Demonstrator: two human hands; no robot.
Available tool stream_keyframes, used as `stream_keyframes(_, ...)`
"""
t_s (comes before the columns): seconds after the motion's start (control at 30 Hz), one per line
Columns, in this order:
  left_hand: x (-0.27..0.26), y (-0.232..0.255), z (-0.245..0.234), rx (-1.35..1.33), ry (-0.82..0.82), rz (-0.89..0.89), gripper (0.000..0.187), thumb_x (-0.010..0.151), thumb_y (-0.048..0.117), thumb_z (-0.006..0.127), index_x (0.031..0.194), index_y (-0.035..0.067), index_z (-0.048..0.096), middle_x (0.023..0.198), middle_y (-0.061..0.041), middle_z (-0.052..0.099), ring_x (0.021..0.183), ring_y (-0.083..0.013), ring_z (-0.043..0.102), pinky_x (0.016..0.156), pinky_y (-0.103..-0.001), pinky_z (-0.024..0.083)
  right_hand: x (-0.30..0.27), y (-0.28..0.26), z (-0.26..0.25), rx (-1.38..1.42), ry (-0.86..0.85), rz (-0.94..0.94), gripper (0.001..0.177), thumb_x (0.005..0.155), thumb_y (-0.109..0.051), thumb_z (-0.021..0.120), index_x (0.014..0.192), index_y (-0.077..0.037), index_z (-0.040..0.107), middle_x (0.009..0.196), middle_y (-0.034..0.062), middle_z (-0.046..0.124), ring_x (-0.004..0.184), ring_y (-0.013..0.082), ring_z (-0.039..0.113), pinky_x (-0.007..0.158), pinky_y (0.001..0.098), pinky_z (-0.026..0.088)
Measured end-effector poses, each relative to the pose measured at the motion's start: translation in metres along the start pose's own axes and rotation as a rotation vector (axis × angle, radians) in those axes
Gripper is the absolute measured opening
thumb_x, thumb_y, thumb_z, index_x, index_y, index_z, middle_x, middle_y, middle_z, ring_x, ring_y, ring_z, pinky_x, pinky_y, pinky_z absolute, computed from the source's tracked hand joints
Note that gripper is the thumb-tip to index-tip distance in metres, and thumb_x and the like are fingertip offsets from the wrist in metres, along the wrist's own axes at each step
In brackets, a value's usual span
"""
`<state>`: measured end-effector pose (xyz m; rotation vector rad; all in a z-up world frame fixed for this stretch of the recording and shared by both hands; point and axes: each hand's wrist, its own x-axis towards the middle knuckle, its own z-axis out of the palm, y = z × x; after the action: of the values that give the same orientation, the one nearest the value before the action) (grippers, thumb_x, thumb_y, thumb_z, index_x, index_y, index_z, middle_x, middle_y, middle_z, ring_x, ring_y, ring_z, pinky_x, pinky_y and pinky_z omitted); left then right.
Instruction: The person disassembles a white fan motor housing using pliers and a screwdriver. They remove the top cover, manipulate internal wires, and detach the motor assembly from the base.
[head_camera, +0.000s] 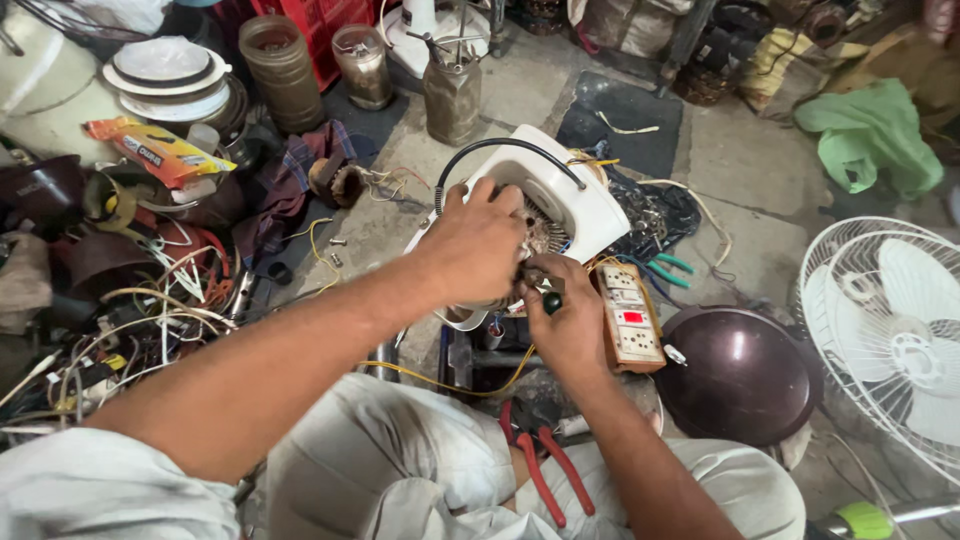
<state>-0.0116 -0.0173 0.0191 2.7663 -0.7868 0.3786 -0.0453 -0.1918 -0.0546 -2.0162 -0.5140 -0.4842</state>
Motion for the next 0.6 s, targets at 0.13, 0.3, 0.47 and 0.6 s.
stream_keyframes(0.13,-0.016,0.015,0.004,-0.074,0.177,-0.174,0.012,0.083,0.015,0.072,0.090,0.006,0.074,0.108,-0.012,0.061,0.108,-0.0360,0.054,0.089,-0.053,0.043,-0.007,0.003,-0.004,0.074,0.005,0.084,0.055,0.080,0.000,0.079,0.131,0.000,0.059,0.113,0.0142,0.070,0.103,0.0267,0.067,0.087,0.0349,0.052)
stream_keyframes(0.3,-0.049,0.014,0.039,-0.297,0.498,-0.231,0.015,0.093,0.019,0.073,0.101,0.006,0.070,0.106,-0.011,0.067,0.104,-0.0343,0.061,0.089,-0.049,0.048,-0.037,0.063,-0.030,-0.060,-0.045,0.300,0.051,0.085,-0.003,0.073,0.134,-0.005,0.060,0.100,0.0140,0.069,0.093,0.0263,0.068,0.087,0.0352,0.055)
stream_keyframes(0.47,-0.049,0.016,0.070,-0.431,0.688,-0.233,0.015,0.101,0.018,0.071,0.109,0.006,0.067,0.113,-0.011,0.071,0.112,-0.0322,0.065,0.098,-0.044,0.052,-0.106,0.117,-0.034,-0.529,-0.312,-0.066,0.043,0.082,-0.014,0.072,0.123,-0.004,0.064,0.114,0.0201,0.069,0.105,0.0389,0.066,0.093,0.0461,0.052)
stream_keyframes(0.6,-0.058,0.011,0.063,-0.442,0.610,-0.169,0.036,0.092,0.024,0.079,0.118,0.004,0.062,0.126,-0.016,0.066,0.124,-0.0373,0.060,0.107,-0.048,0.046,-0.150,0.075,-0.018,-0.718,-0.557,0.106,0.049,0.081,-0.040,0.073,0.112,-0.002,0.065,0.109,0.0243,0.065,0.099,0.0429,0.065,0.082,0.0498,0.053)
